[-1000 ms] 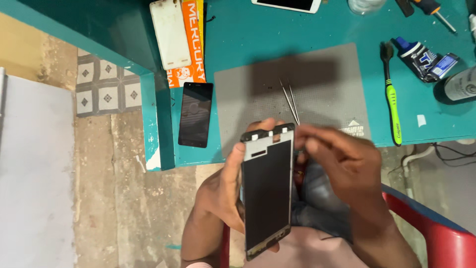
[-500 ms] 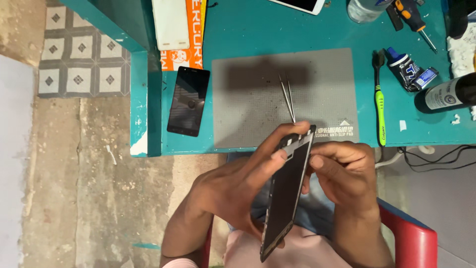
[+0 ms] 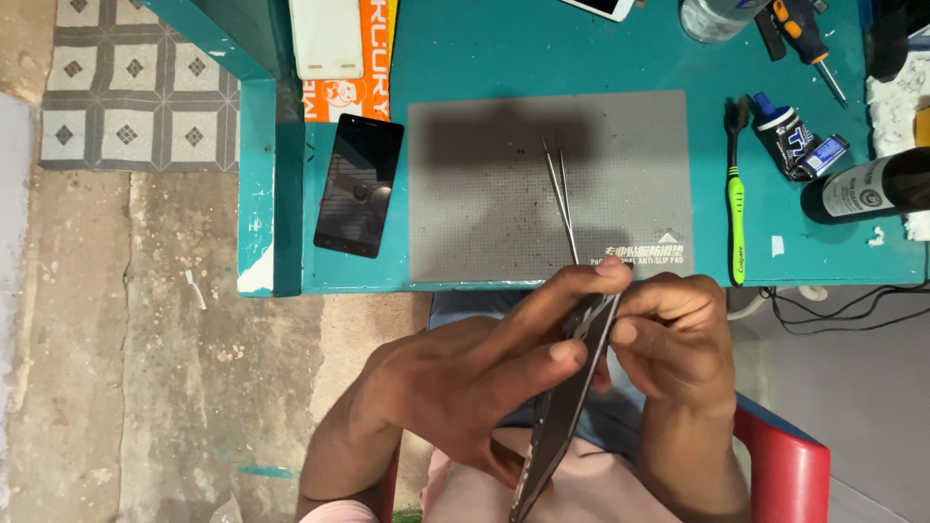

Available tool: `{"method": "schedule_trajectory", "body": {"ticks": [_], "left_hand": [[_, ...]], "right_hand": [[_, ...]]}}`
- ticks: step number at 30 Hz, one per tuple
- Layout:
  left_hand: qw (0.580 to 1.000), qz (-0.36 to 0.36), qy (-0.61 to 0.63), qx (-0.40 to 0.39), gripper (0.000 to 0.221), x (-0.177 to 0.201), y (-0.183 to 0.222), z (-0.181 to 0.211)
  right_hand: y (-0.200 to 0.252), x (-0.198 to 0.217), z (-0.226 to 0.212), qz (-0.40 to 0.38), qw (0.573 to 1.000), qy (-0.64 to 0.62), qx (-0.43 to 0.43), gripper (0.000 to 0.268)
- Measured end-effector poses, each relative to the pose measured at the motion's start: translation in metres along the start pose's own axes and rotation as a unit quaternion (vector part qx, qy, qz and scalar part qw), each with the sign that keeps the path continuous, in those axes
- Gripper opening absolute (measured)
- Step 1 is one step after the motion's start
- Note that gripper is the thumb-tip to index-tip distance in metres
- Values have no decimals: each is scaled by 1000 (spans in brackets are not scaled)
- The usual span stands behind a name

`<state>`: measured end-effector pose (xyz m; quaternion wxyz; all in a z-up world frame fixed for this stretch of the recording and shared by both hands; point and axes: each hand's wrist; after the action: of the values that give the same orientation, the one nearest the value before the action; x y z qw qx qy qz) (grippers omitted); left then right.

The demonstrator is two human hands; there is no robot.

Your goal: The person applies liquid from a bottle onto a disassembled smartphone screen and uses tweezers to scrape and clean the edges. They repeatedly apply the liquid and scrape the screen's perimeter while holding the device in their left hand.

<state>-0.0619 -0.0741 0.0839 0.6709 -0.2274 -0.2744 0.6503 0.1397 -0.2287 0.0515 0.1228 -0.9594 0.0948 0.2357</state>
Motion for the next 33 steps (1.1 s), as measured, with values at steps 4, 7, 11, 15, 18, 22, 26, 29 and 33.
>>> {"method": "schedule_trajectory", "body": {"ticks": [4, 7, 11, 15, 18, 22, 26, 29, 33], "left_hand": [[1000, -7, 15, -14, 145, -2, 2, -4], [1000, -21, 3, 10, 142, -4, 6, -5], [998, -39, -37, 28, 138, -5, 9, -3], [999, -28, -35, 7, 143, -4, 9, -2], [1000, -26, 6, 13, 145, -2, 9, -3], [1000, -12, 25, -1, 150, -3, 6, -2], [1000, 2, 23, -14, 156, -2, -1, 2], [1000, -13, -13, 3, 155, 0, 0, 4], [998, -33, -38, 30, 153, -4, 2, 2]], "right_hand": [[0, 5, 1, -18, 1000, -21, -8, 14], [3, 13, 4, -34, 998, -42, -14, 18], [10, 26, 16, -13, 997, -70, -11, 31], [12, 25, 16, 12, 999, -39, -3, 32], [8, 13, 5, -29, 999, -19, 19, 16], [2, -2, -8, -3, 999, 37, 17, 13], [6, -32, -27, 117, 968, 219, -16, 14], [12, -68, -42, 188, 881, 435, -10, 14], [9, -95, -62, 175, 757, 630, 9, 21]]}}
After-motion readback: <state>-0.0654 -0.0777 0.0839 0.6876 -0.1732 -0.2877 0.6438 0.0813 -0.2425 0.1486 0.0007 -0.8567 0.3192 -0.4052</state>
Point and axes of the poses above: each hand's wrist, its own y-axis away from the middle knuckle, its own x-axis out of the back of the hand, z = x × y, and after that the axes turned 11 degrees about y, right-handed
